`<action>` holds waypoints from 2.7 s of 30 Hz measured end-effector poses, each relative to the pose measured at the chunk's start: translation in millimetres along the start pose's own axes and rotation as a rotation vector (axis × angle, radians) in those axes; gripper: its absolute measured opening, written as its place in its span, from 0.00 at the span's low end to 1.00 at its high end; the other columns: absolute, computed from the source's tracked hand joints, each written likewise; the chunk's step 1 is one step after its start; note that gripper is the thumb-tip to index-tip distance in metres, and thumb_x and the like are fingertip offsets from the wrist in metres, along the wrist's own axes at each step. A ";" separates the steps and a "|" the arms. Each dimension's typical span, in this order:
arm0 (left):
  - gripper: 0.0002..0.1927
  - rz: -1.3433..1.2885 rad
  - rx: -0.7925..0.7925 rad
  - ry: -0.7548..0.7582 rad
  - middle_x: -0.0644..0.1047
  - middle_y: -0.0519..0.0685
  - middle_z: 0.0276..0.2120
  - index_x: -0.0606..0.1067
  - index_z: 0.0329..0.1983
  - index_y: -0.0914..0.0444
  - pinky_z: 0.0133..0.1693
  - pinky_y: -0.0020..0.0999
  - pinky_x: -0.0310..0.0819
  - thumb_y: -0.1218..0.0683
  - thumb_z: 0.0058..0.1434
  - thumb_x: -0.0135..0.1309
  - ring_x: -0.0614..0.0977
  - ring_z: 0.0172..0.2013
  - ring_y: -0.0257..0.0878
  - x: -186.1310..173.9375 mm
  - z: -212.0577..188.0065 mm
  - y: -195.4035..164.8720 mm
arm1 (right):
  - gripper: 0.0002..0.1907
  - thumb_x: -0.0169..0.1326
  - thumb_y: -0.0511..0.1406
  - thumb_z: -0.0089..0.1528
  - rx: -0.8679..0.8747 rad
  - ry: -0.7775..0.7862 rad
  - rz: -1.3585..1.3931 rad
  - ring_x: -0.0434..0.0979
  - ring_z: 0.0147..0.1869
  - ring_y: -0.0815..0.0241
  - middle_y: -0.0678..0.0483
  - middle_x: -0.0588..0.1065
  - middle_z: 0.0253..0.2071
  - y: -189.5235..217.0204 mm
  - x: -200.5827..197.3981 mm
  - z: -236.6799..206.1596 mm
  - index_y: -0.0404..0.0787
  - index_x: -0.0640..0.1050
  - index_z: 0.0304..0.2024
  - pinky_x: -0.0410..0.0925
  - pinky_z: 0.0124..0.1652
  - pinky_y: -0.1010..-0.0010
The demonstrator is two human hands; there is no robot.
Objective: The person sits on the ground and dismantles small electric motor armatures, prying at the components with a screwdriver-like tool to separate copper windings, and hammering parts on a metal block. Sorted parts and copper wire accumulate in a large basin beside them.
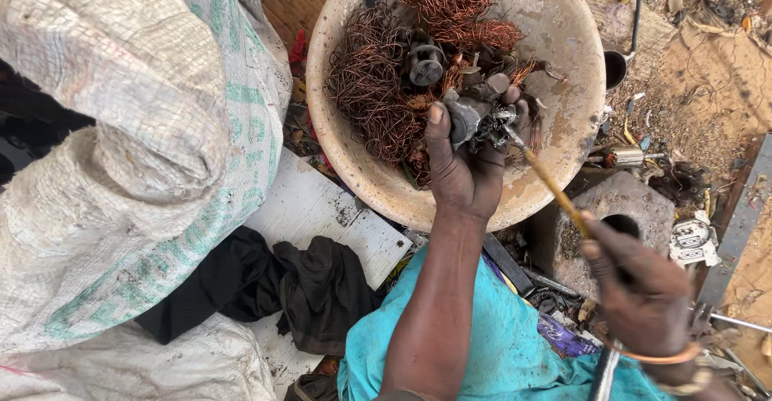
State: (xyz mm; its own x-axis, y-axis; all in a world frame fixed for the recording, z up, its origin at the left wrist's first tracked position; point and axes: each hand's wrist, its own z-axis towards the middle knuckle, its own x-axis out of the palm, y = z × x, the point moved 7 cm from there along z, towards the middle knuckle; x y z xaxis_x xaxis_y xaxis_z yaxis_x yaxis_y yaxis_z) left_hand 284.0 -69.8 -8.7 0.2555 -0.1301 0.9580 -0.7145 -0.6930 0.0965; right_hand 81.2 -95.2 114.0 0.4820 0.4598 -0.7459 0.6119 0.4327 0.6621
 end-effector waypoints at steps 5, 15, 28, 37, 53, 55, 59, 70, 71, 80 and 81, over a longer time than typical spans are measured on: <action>0.34 -0.018 -0.009 -0.050 0.78 0.59 0.55 0.68 0.63 0.67 0.61 0.49 0.79 0.37 0.68 0.58 0.82 0.54 0.50 -12.0 2.0 -4.9 | 0.16 0.60 0.36 0.64 -0.010 -0.001 -0.009 0.74 0.30 0.71 0.52 0.82 0.39 -2.4 6.8 1.5 0.44 0.81 0.55 0.64 0.28 0.78; 0.34 -0.001 -0.045 -0.023 0.78 0.61 0.54 0.71 0.61 0.71 0.58 0.48 0.80 0.38 0.68 0.60 0.83 0.52 0.51 -8.2 1.1 -0.4 | 0.16 0.61 0.36 0.65 0.062 -0.010 -0.029 0.69 0.24 0.73 0.54 0.80 0.30 -7.1 -7.7 1.5 0.44 0.82 0.56 0.60 0.20 0.79; 0.33 0.186 -0.013 -0.012 0.80 0.59 0.50 0.71 0.61 0.70 0.56 0.48 0.83 0.41 0.65 0.63 0.84 0.49 0.50 -1.4 1.4 -20.2 | 0.20 0.64 0.36 0.60 -0.345 0.313 -0.527 0.65 0.13 0.66 0.55 0.76 0.17 18.9 -28.1 51.8 0.42 0.82 0.55 0.56 0.11 0.66; 0.31 0.190 0.004 -0.013 0.80 0.60 0.50 0.72 0.59 0.67 0.56 0.47 0.83 0.41 0.63 0.66 0.84 0.49 0.50 -6.0 1.4 -25.3 | 0.24 0.58 0.36 0.60 -0.439 0.514 -0.626 0.69 0.18 0.65 0.55 0.72 0.18 -18.1 -36.3 71.8 0.46 0.77 0.60 0.64 0.17 0.67; 0.37 0.060 0.050 0.021 0.79 0.58 0.53 0.68 0.67 0.67 0.57 0.45 0.81 0.38 0.66 0.64 0.84 0.51 0.48 -9.4 5.2 -21.7 | 0.25 0.60 0.37 0.62 -0.178 0.451 -0.712 0.69 0.18 0.64 0.54 0.74 0.20 15.8 -29.5 58.1 0.52 0.77 0.62 0.64 0.19 0.64; 0.38 0.013 0.062 0.013 0.79 0.58 0.53 0.68 0.67 0.66 0.58 0.45 0.82 0.38 0.66 0.63 0.83 0.51 0.48 -9.9 6.2 -22.1 | 0.16 0.57 0.35 0.65 -0.124 0.315 -0.504 0.70 0.18 0.66 0.56 0.80 0.24 26.4 -18.2 50.9 0.47 0.82 0.56 0.61 0.16 0.67; 0.37 0.035 0.094 -0.044 0.78 0.57 0.53 0.68 0.67 0.64 0.60 0.45 0.81 0.38 0.64 0.64 0.83 0.52 0.48 -12.4 6.6 -27.0 | 0.18 0.56 0.36 0.65 -0.257 0.205 -0.251 0.72 0.25 0.68 0.53 0.80 0.31 42.5 -4.3 40.8 0.44 0.80 0.57 0.65 0.22 0.71; 0.29 0.374 0.076 -0.071 0.80 0.58 0.47 0.71 0.56 0.66 0.52 0.47 0.82 0.44 0.63 0.68 0.84 0.45 0.48 -12.8 -1.9 -24.7 | 0.35 0.66 0.33 0.55 -0.468 0.504 -0.800 0.64 0.14 0.58 0.53 0.66 0.13 -7.2 -33.6 79.6 0.56 0.75 0.65 0.61 0.18 0.58; 0.30 0.394 0.079 -0.111 0.80 0.57 0.47 0.71 0.57 0.64 0.50 0.46 0.82 0.44 0.61 0.68 0.85 0.44 0.48 -17.4 -1.3 -24.6 | 0.36 0.66 0.32 0.54 -0.513 0.512 -0.832 0.64 0.14 0.57 0.53 0.64 0.13 -7.4 -32.8 79.3 0.56 0.75 0.66 0.61 0.19 0.57; 0.26 0.422 0.130 -0.196 0.80 0.51 0.46 0.72 0.51 0.59 0.47 0.43 0.88 0.46 0.56 0.71 0.86 0.45 0.42 -45.3 2.1 -14.8 | 0.31 0.49 0.40 0.62 -0.802 0.660 -1.320 0.68 0.18 0.61 0.51 0.70 0.25 9.7 -4.8 66.0 0.49 0.66 0.69 0.67 0.19 0.63; 0.26 0.431 0.135 -0.202 0.80 0.52 0.45 0.73 0.53 0.59 0.46 0.44 0.87 0.46 0.58 0.70 0.85 0.44 0.43 -45.5 1.6 -13.7 | 0.31 0.47 0.40 0.63 -0.847 0.669 -1.367 0.68 0.19 0.62 0.51 0.71 0.26 14.1 -2.8 62.9 0.48 0.65 0.70 0.67 0.19 0.64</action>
State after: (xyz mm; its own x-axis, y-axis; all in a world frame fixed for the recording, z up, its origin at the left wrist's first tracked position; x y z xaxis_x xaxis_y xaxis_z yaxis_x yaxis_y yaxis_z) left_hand 283.3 -55.5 -54.0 0.0862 -0.5506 0.8303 -0.6958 -0.6298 -0.3454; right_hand 128.0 -139.2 120.8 -0.5130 -0.4327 -0.7413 -0.2529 0.9015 -0.3512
